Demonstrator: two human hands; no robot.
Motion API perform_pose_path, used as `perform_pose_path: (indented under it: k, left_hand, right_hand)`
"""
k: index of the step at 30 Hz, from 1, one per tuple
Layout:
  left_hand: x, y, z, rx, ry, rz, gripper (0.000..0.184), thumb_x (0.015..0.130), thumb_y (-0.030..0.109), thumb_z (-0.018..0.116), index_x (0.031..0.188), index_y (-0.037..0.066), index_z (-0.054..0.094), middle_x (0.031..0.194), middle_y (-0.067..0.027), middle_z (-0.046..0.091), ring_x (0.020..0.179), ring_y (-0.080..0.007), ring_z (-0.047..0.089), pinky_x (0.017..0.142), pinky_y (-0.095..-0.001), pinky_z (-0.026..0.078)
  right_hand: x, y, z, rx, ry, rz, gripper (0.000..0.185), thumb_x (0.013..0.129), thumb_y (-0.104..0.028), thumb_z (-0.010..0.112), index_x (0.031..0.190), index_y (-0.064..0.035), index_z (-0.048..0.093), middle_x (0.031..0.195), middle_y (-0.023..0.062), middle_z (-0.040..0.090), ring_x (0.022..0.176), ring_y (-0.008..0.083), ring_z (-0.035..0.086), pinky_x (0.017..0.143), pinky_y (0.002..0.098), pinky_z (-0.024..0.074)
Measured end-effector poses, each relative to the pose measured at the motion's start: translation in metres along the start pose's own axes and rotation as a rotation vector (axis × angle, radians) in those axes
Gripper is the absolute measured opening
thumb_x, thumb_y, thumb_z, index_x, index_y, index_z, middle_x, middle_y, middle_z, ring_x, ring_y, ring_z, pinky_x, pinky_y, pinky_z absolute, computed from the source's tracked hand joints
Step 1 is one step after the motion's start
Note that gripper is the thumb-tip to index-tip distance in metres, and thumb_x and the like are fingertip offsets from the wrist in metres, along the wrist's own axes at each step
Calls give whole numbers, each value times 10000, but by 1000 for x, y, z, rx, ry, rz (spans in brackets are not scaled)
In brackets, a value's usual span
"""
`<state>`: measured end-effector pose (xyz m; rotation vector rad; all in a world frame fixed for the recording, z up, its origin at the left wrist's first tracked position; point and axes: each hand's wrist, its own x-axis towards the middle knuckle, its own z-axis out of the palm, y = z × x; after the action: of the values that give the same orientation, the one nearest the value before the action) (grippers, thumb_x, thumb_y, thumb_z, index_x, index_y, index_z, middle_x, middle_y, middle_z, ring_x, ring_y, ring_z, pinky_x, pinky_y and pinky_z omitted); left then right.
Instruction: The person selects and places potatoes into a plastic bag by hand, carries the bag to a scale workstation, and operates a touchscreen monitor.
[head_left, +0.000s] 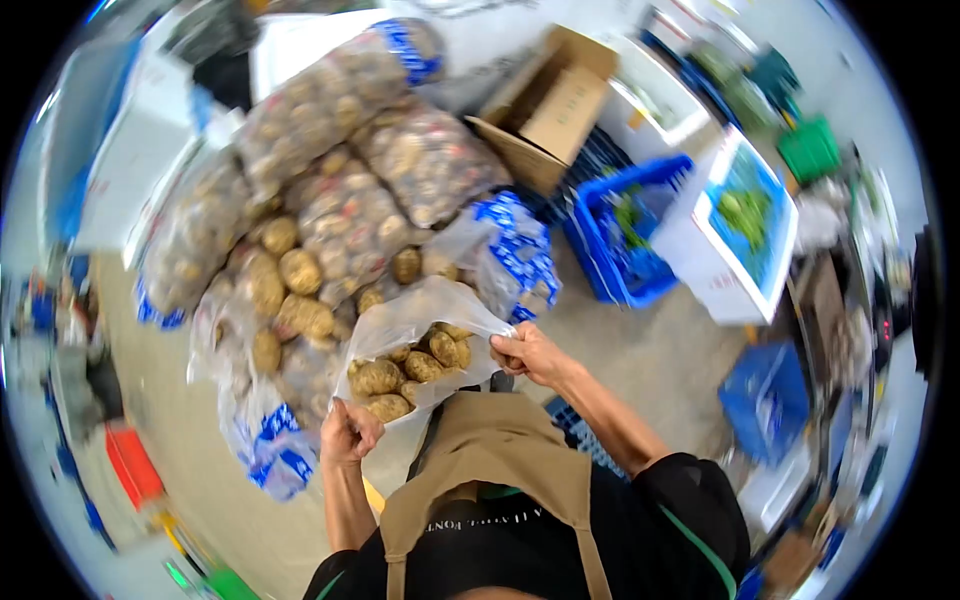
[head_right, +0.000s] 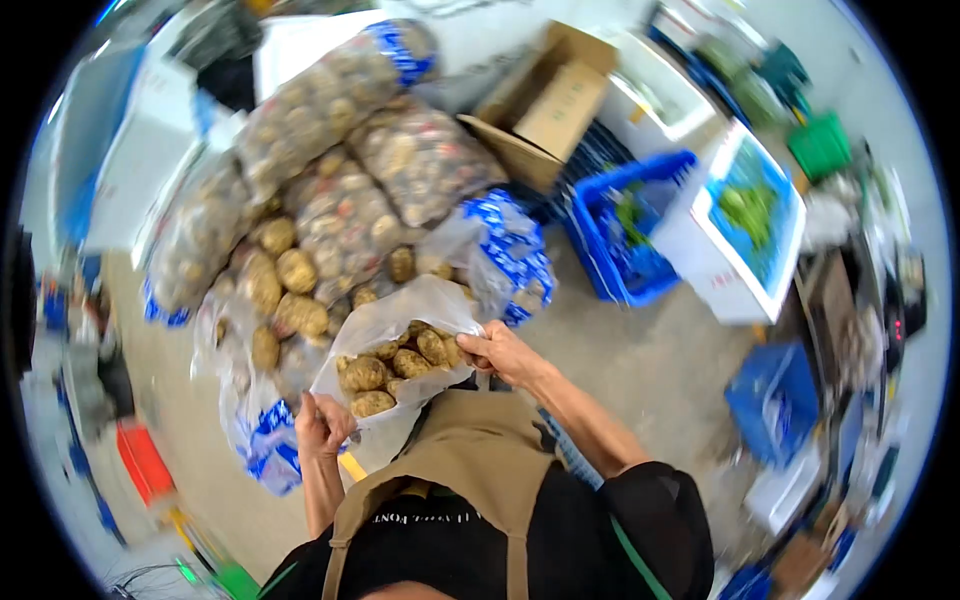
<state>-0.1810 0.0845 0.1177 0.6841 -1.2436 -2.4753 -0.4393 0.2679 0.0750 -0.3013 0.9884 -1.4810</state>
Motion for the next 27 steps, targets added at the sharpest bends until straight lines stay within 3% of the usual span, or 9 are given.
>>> perform_pose_path:
  k: [4,6,8,11,13,19,20,22,27]
  left_hand:
    - [38,37,60,-144,-538,120,728,956,478,299,425,30,515,351,-72,457,221,-170,334,262,-268,216]
    - [65,50,83,-346,-1057,108,701,1000,381,249,515,-25,550,380,-92,470,238,-168,352,265,-275,243]
    - [78,40,117,-572,-1254,-28,701,1007,366,215,551,-52,544,393,-90,478,246,-169,372,267,-273,249]
    - [95,16,160,-826,-1421,-292,703,1009,363,205,550,-63,526,406,-92,491,249,-161,376,265,-276,247]
    - [106,-3,195,-776,-1435,-476,684,997,367,251,520,-38,528,397,-72,482,255,-152,382,267,-259,265]
    - [124,-87,337,-452,-1607,-952,661,970,413,326,520,-3,574,349,-43,433,262,-159,322,313,-289,250]
    - [125,-104,361,-403,-1643,-1002,662,969,414,326,519,-4,574,351,-45,435,265,-155,326,317,-286,256]
    - [133,-138,417,-292,-1721,-1094,664,969,415,327,518,-5,574,355,-47,438,271,-146,334,325,-279,268]
    - [132,-220,547,-126,-1828,-1323,690,983,418,277,550,-29,577,354,-50,394,280,-118,316,344,-260,276]
  right_hand:
    - [-65,-22,0,109,128,-207,402,872,-324,617,652,8,564,540,37,461,462,102,369,417,252,277]
    - [-112,-37,11,48,212,-285,418,856,-345,630,662,22,574,560,54,496,481,110,414,421,253,308]
    - [-164,-37,20,-96,375,-303,498,793,-429,667,634,31,562,542,72,510,449,126,426,430,261,351]
    - [-230,-20,45,-126,557,-512,530,746,-474,686,579,7,542,500,64,486,408,123,396,420,262,336]
    - [-262,8,47,-50,682,-682,512,725,-486,683,567,-23,533,481,46,465,396,101,377,395,247,283]
    - [-336,62,40,242,1223,-956,561,721,-484,674,458,-57,423,422,34,394,371,126,376,425,285,386]
    - [-347,79,21,196,1087,-1157,580,759,-475,652,444,-50,415,412,31,384,354,124,355,397,286,357]
    - [-366,74,8,508,1379,-1121,592,798,-461,624,434,-46,409,403,31,368,342,121,322,372,284,304]
    - [-441,59,-45,372,1380,-1287,491,784,-301,635,438,-34,411,426,51,387,343,125,305,382,265,252]
